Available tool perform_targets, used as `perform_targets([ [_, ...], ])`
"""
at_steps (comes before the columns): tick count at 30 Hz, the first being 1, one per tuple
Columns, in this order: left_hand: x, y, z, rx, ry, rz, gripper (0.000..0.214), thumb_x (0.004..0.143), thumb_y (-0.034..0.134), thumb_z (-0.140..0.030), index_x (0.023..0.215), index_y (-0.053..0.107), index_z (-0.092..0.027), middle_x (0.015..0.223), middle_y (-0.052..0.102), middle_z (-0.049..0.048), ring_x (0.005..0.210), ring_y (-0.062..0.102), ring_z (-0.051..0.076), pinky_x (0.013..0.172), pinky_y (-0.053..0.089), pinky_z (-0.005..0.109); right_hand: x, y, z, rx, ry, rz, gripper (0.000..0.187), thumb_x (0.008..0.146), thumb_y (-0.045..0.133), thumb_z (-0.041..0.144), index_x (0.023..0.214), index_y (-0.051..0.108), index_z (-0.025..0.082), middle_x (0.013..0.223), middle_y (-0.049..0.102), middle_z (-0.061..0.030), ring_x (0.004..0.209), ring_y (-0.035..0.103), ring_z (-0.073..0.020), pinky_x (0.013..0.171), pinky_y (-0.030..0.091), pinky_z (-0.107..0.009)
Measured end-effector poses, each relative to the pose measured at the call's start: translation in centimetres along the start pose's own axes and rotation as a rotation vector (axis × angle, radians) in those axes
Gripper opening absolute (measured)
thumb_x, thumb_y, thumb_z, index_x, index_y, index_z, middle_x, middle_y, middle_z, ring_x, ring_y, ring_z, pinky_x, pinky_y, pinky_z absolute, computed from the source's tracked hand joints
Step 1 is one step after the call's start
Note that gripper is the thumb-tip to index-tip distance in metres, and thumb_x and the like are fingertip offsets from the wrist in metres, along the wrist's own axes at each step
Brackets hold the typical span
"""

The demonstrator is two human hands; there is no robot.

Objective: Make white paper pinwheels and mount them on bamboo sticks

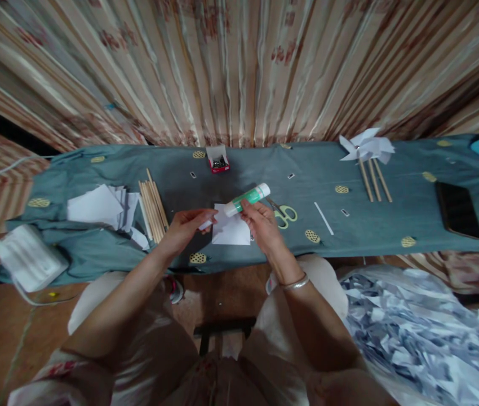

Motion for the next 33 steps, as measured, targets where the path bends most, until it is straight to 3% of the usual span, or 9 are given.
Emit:
perform_targets([
  [2,0.5,-3.0,-1.9,0.280,0.205,-0.182,0.040,0.086,0.064,-0.050,0.104,0.075,-0.016,0.089,0.073,0.0061,0.073,0.065,0.017,0.070,0.053,0.030,0.3,-0.7,-0.1,0.033,0.038,-0.024,0.035,0.073,0.079,0.055,0.079,0.065,0.023,0.075,0.074,-0.0015,0.068,0.067,-0.0158,0.068,0.058,-0.031],
  [5,1.3,-4.2,-3.4,0.727,0.431,-0.251,0.035,0.089,0.061,-0.028,0.122,0.069,-0.019,0.121,0.069,0.0100,0.115,0.062,0.024,0.104,0.048,0.042,0.4,-0.9,-0.8,0.051,0.132,-0.009,0.039,0.076,0.074,0.059,0.084,0.067,0.022,0.078,0.076,-0.0043,0.067,0.068,-0.0162,0.064,0.058,-0.030],
  [10,2.7,-3.6,-1.8,1.057,0.467,-0.184,0.041,0.092,0.055,-0.020,0.132,0.060,-0.017,0.142,0.057,0.0140,0.134,0.051,0.030,0.112,0.041,0.054,0.3,-1.6,-0.7,0.069,0.130,-0.052,0.038,0.064,0.086,0.052,0.076,0.067,0.022,0.067,0.071,0.0010,0.058,0.063,-0.0114,0.055,0.052,-0.023],
  [14,0.3,-2.0,-3.8,1.116,0.630,-0.231,0.047,0.095,0.045,-0.014,0.140,0.051,-0.022,0.154,0.047,0.0126,0.149,0.032,0.029,0.120,0.025,0.061,0.3,-2.6,0.7,-0.121,-0.007,-0.103,0.034,0.068,0.083,0.050,0.068,0.063,0.022,0.060,0.063,0.0042,0.054,0.055,-0.0086,0.052,0.044,-0.022],
  [16,-1.6,0.2,-4.7,1.107,0.746,-0.139,0.047,0.095,0.043,-0.011,0.140,0.051,-0.020,0.152,0.049,0.0138,0.149,0.033,0.028,0.121,0.027,0.060,0.1,-2.7,1.6,-0.256,-0.109,-0.115,0.033,0.071,0.082,0.048,0.069,0.061,0.022,0.060,0.059,0.0054,0.055,0.052,-0.0089,0.053,0.042,-0.023],
  [18,-3.7,3.2,-4.5,1.101,0.838,0.038,0.042,0.096,0.045,-0.014,0.137,0.054,-0.019,0.145,0.056,0.0133,0.144,0.041,0.027,0.119,0.034,0.056,-0.2,-2.5,1.9,-0.363,-0.168,-0.099,0.032,0.074,0.080,0.046,0.071,0.058,0.023,0.060,0.055,0.0065,0.054,0.049,-0.0095,0.055,0.041,-0.025],
  [20,-5.3,5.4,-3.7,1.114,0.861,0.150,0.035,0.099,0.046,-0.020,0.131,0.058,-0.015,0.140,0.060,0.0162,0.139,0.047,0.028,0.117,0.037,0.056,-0.5,-2.2,1.7,-0.452,-0.178,-0.069,0.032,0.077,0.077,0.047,0.074,0.056,0.024,0.063,0.055,0.0063,0.055,0.049,-0.0105,0.055,0.041,-0.026],
  [23,-6.1,6.8,-2.3,1.124,0.812,0.184,0.033,0.101,0.048,-0.028,0.127,0.062,-0.014,0.141,0.057,0.0187,0.139,0.047,0.032,0.115,0.039,0.058,-1.0,-2.0,1.3,-0.598,-0.183,-0.043,0.028,0.081,0.073,0.047,0.080,0.058,0.024,0.070,0.060,0.0040,0.060,0.054,-0.0129,0.059,0.044,-0.029],
  [33,-5.0,6.8,0.6,1.128,0.621,0.244,0.044,0.100,0.051,-0.038,0.140,0.053,-0.020,0.156,0.043,0.0174,0.148,0.034,0.035,0.117,0.034,0.061,-1.5,-2.2,1.4,-0.859,-0.225,-0.083,0.029,0.081,0.072,0.049,0.085,0.059,0.023,0.074,0.065,0.0008,0.064,0.061,-0.0163,0.062,0.048,-0.033],
])
Point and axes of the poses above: each hand's wrist, its own x-axis towards the middle knuckle, its own y-axis out of the palm, z = x × y, the point moved 10 cm from there along x, towards the middle knuckle
